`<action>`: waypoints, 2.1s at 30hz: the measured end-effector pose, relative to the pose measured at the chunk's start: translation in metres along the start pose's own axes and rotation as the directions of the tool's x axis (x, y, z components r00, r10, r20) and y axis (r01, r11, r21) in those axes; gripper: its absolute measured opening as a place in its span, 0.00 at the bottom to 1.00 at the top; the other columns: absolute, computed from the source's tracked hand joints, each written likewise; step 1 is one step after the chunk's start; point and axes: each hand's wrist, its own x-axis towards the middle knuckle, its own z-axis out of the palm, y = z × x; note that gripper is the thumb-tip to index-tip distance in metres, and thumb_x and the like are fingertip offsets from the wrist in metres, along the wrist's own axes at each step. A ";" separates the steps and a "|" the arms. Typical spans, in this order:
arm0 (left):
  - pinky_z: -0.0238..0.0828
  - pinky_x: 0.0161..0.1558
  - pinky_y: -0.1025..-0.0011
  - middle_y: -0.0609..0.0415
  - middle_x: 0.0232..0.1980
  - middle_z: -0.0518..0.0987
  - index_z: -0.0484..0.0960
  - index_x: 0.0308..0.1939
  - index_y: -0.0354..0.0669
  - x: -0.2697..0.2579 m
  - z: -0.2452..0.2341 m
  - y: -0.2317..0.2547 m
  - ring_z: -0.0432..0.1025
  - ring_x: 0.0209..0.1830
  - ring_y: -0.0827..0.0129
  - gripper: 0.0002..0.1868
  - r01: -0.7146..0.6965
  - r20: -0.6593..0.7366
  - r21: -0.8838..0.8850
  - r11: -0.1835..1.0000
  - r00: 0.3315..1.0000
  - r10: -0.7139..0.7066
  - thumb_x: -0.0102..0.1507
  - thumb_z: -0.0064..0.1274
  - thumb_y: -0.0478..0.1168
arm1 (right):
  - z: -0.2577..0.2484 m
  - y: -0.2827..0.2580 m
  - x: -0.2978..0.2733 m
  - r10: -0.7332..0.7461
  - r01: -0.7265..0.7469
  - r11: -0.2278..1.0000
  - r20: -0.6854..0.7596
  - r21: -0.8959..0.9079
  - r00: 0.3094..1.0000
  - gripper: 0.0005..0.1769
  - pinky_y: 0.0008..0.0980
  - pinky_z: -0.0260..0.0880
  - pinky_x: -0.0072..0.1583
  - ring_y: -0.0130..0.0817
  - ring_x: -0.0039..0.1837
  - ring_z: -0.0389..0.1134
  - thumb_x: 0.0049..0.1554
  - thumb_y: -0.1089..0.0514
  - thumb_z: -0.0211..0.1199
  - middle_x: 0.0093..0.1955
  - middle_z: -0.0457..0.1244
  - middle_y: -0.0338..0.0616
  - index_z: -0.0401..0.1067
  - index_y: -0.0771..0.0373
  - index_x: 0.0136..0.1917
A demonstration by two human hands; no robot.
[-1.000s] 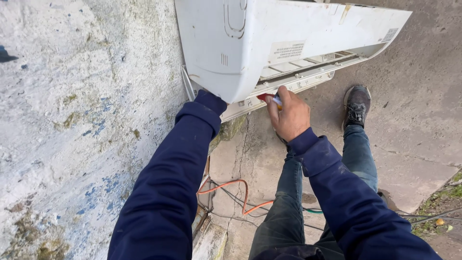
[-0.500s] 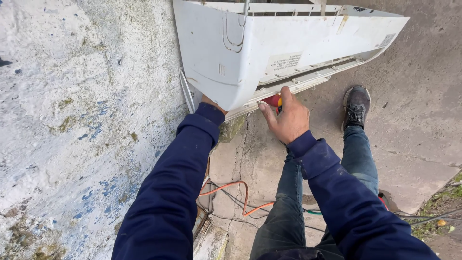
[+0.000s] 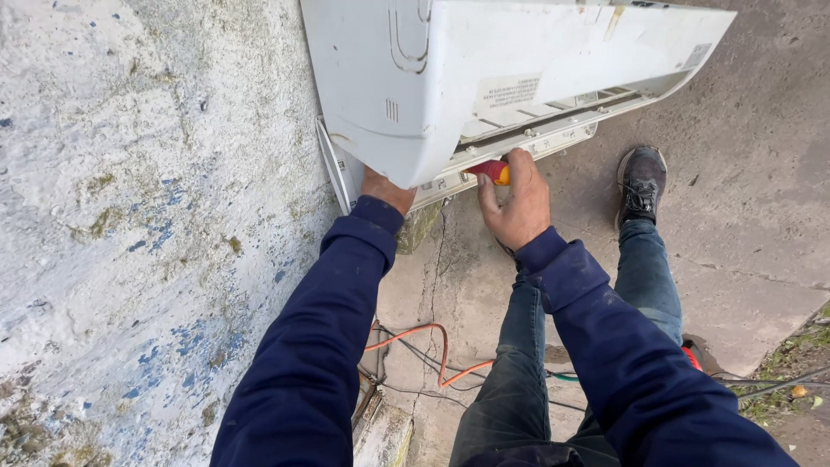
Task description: The person removes a control panel from an outdoor air conditioning unit using a screwdriver. They then move the unit indoors and place it on a bucket, where they continue to use the screwdriver to manipulate the internal wiring and components.
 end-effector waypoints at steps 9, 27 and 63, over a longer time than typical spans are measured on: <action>0.60 0.66 0.48 0.42 0.64 0.75 0.77 0.64 0.40 0.001 0.078 -0.008 0.68 0.65 0.47 0.22 0.021 0.002 0.307 0.952 1.000 -0.022 0.66 0.47 0.39 | -0.001 0.008 0.003 0.046 -0.037 0.997 0.121 -0.069 0.992 0.23 0.48 0.69 0.49 0.54 0.48 0.67 0.64 0.53 0.68 0.50 0.63 0.54 0.60 0.68 0.60; 0.61 0.68 0.53 0.47 0.67 0.74 0.76 0.65 0.49 0.028 0.103 -0.018 0.66 0.67 0.49 0.22 0.186 0.072 -0.030 0.982 0.980 -0.183 0.70 0.45 0.51 | -0.024 0.021 0.002 -0.177 0.170 0.980 0.066 0.100 0.982 0.21 0.42 0.73 0.55 0.51 0.56 0.69 0.57 0.64 0.68 0.56 0.63 0.58 0.63 0.69 0.61; 0.69 0.29 0.65 0.45 0.39 0.81 0.80 0.51 0.32 -0.073 0.005 0.026 0.81 0.39 0.52 0.10 0.470 0.524 -0.849 -0.242 0.812 -0.259 0.71 0.49 0.36 | -0.107 0.030 0.079 -0.306 0.311 0.950 0.197 0.008 0.931 0.21 0.36 0.76 0.49 0.44 0.47 0.74 0.59 0.53 0.72 0.52 0.70 0.61 0.76 0.76 0.53</action>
